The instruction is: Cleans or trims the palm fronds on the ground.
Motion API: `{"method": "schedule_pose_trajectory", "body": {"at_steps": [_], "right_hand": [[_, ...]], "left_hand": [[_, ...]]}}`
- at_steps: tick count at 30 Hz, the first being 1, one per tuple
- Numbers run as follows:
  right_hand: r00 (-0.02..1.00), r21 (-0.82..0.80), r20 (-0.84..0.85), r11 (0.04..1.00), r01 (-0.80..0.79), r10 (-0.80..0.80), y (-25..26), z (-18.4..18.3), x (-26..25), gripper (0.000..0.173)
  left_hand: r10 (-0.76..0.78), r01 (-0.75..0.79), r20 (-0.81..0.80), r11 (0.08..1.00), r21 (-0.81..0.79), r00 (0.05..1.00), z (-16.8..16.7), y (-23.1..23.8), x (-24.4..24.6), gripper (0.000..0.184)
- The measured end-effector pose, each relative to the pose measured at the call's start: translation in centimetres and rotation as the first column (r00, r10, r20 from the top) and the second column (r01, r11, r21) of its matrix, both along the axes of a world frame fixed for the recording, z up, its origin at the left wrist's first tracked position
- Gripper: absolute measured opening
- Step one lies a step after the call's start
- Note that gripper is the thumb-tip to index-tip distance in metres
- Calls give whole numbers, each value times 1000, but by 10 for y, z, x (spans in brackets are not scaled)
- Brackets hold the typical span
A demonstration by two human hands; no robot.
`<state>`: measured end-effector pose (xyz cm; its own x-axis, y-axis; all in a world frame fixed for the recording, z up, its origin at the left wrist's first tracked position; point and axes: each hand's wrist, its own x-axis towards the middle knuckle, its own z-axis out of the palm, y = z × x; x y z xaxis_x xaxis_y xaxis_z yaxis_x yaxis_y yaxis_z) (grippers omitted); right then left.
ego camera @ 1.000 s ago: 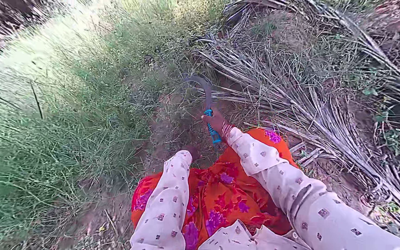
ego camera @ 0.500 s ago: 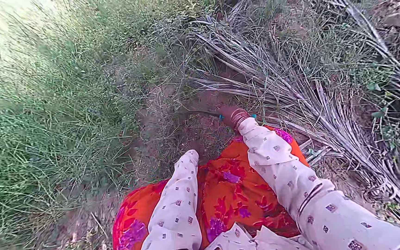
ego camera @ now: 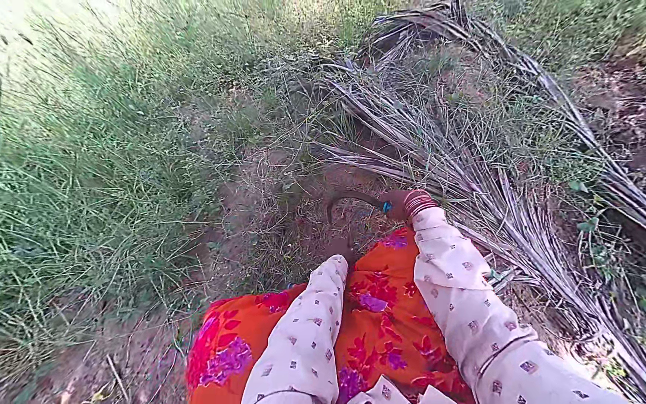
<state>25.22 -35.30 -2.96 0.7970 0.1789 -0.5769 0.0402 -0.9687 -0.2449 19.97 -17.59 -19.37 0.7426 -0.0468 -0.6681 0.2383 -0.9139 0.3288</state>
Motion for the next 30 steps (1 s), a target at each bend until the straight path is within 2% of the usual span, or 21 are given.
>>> {"method": "schedule_pose_trajectory", "body": {"at_steps": [3,6,11,15,18,24,27,30], "right_hand": [[999,-67,-32,998,-4,2,-21,-6,6,43],[999,-106,-37,994,-20,16,-43,-12,10,42],[999,-181,-39,983,7,-15,-45,-19,11,44],[997,-245,-78,969,-31,12,-39,-28,17,49],[997,-224,-71,975,-5,-12,-47,-37,18,53],[993,-174,-105,984,33,-52,-65,-32,7,48],[995,-274,-104,961,-26,-3,-54,-37,9,55],[995,-309,-68,950,42,-66,-34,-40,11,47]], "left_hand": [[37,-37,20,999,-7,999,-3,13,4,41],[91,-92,29,995,29,995,9,24,4,40],[173,-175,138,985,-1,975,-8,36,11,41],[107,-113,211,993,17,972,-11,22,15,58],[39,-33,223,999,-31,974,-12,11,19,60],[-128,131,206,991,-2,970,-10,1,24,42],[-117,116,176,993,12,977,-16,3,27,38],[-36,31,126,999,38,991,-22,12,32,37]]}}
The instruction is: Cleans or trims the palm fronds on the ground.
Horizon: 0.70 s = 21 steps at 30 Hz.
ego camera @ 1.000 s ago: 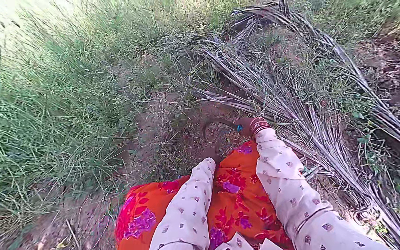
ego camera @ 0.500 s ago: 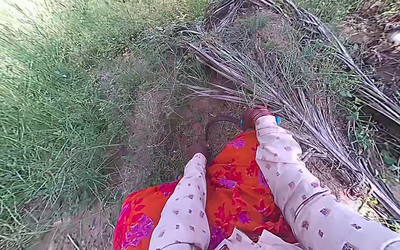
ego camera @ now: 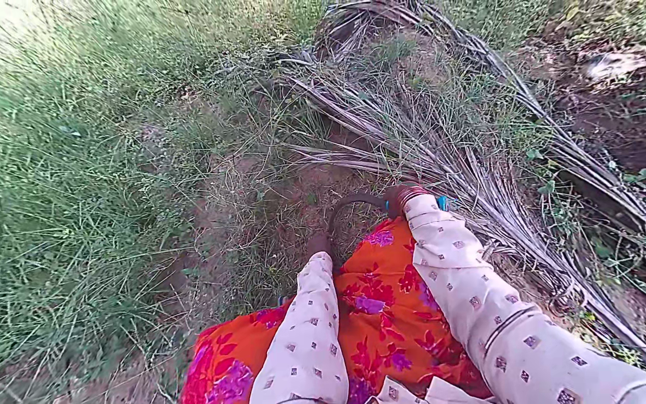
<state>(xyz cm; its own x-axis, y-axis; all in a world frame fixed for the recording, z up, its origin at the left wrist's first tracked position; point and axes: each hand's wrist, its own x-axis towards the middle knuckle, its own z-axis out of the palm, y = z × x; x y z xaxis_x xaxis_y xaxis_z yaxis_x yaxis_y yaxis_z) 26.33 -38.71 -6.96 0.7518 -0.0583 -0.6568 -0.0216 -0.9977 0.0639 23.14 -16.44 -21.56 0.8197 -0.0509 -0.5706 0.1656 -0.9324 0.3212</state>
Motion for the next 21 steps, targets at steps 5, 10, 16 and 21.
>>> {"method": "schedule_pose_trajectory", "body": {"at_steps": [5,10,16,21], "right_hand": [[999,-20,9,999,33,-33,12,17,-7,41],[999,-20,-11,999,-33,33,10,13,-8,45],[994,72,71,994,82,-87,-44,51,-20,40],[986,162,79,978,132,-146,-40,33,-9,44]], "left_hand": [[117,-115,-38,992,43,992,-9,14,-5,40],[132,-129,-62,990,51,989,-2,13,-4,42],[115,-113,-37,992,56,993,-5,18,-1,40],[44,-45,52,999,3,998,-14,30,-9,41]]}}
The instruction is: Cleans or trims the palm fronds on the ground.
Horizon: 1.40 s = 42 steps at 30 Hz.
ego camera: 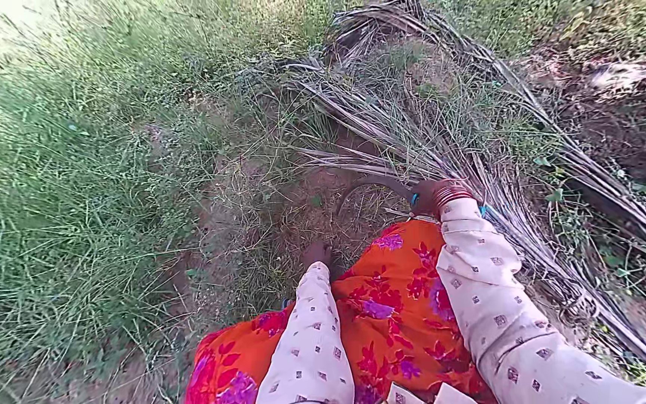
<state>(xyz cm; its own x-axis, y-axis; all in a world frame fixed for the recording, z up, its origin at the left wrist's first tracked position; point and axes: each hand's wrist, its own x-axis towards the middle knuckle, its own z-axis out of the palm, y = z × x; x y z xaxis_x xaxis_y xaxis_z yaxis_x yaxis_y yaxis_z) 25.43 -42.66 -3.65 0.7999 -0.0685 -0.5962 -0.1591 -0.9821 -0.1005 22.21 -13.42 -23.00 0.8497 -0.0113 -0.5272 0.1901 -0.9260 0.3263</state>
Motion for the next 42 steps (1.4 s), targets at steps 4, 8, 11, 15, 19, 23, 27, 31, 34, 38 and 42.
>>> {"method": "schedule_pose_trajectory", "body": {"at_steps": [4,8,11,15,19,23,27,31,34,38,42], "right_hand": [[976,-113,-93,972,-205,195,27,-24,3,51],[983,-144,-96,975,-167,154,42,-17,-2,48],[979,-123,-101,974,-188,176,32,-19,2,54],[977,-127,-87,971,-203,193,30,-15,4,50],[978,-169,-122,967,-190,170,45,-15,1,46],[975,-190,-145,963,-193,167,52,-16,-2,49],[984,-180,-121,972,-151,131,54,-22,-3,43],[978,-189,-137,965,-181,157,55,-20,-3,45],[974,-173,-132,963,-206,184,54,-23,-4,43],[969,-154,-116,960,-233,216,42,-28,-5,47],[988,-84,-54,986,-147,143,19,33,-20,38]], "left_hand": [[-63,64,56,998,-25,996,-1,10,-7,39],[-94,94,91,996,-3,991,-3,8,-8,39],[-121,118,75,992,46,990,-7,7,-6,41],[-101,99,68,995,31,993,-6,5,-8,39],[-104,103,94,995,19,990,-4,5,-8,38],[-111,109,126,994,19,986,2,-1,-8,41],[-152,151,102,988,15,983,8,-11,-5,39],[-73,70,31,994,85,997,10,-18,1,37],[-47,44,20,991,125,999,8,-20,2,38],[-32,34,-18,991,127,999,18,-25,-1,39],[-12,14,-25,995,95,1000,20,-23,5,39]]}}
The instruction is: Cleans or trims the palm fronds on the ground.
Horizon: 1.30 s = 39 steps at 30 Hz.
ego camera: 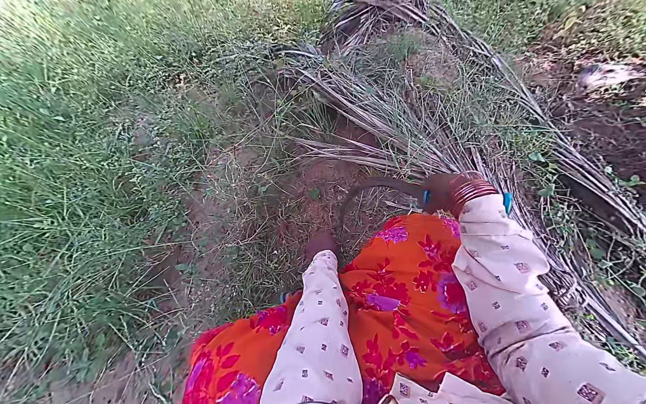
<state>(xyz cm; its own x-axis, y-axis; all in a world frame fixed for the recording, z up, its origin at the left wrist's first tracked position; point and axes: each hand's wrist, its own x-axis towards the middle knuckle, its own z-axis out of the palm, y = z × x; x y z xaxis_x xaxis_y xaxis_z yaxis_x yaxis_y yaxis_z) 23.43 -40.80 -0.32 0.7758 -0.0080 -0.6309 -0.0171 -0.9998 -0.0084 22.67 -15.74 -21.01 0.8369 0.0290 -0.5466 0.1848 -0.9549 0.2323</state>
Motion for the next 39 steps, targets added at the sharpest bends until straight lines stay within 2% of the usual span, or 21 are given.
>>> {"method": "schedule_pose_trajectory", "body": {"at_steps": [2,4,6,9,11,14,18,20,23,25,28,32,36,39], "right_hand": [[990,67,100,993,95,-101,-11,19,-3,35],[974,128,139,978,162,-179,-4,14,3,35],[989,120,86,987,109,-119,11,-2,12,34],[997,-17,-23,997,-81,80,31,-28,20,35],[992,-82,-55,989,-122,117,39,-41,19,38],[990,-98,-80,987,-127,119,39,-46,20,43],[994,-54,-62,994,-98,95,15,-45,19,47],[997,-62,-52,996,-60,56,1,-39,17,43],[999,-70,-43,997,13,-16,-14,-37,17,42],[999,-13,-6,999,48,-48,-10,-37,16,42],[999,23,-31,1000,-13,13,4,-39,19,40],[992,-94,-79,990,-101,94,33,-38,13,49],[988,-93,-93,987,-130,121,33,-43,14,45],[994,-51,-72,995,-84,80,26,-39,13,46]], "left_hand": [[44,-44,-4,997,-57,999,-8,6,0,40],[86,-86,-10,991,-99,996,-15,20,-3,39],[77,-78,-8,989,-123,997,-24,33,-6,38],[1,1,21,994,-112,1000,-31,38,-10,41],[-34,37,28,994,-107,999,-29,36,-11,41],[-37,41,47,994,-99,998,-25,34,-12,40],[112,-110,27,992,-67,993,-18,30,-12,39],[179,-179,-3,982,-57,984,-19,30,-8,40],[211,-215,-51,973,-86,976,-24,37,-10,38],[187,-189,-33,977,-94,982,-31,40,-11,38],[107,-99,51,984,-151,993,-41,42,-15,40],[24,13,165,975,-221,986,-39,38,-14,45],[-107,127,122,976,-177,987,-34,27,-11,47],[-72,89,103,982,-169,992,-33,21,-9,46]]}}
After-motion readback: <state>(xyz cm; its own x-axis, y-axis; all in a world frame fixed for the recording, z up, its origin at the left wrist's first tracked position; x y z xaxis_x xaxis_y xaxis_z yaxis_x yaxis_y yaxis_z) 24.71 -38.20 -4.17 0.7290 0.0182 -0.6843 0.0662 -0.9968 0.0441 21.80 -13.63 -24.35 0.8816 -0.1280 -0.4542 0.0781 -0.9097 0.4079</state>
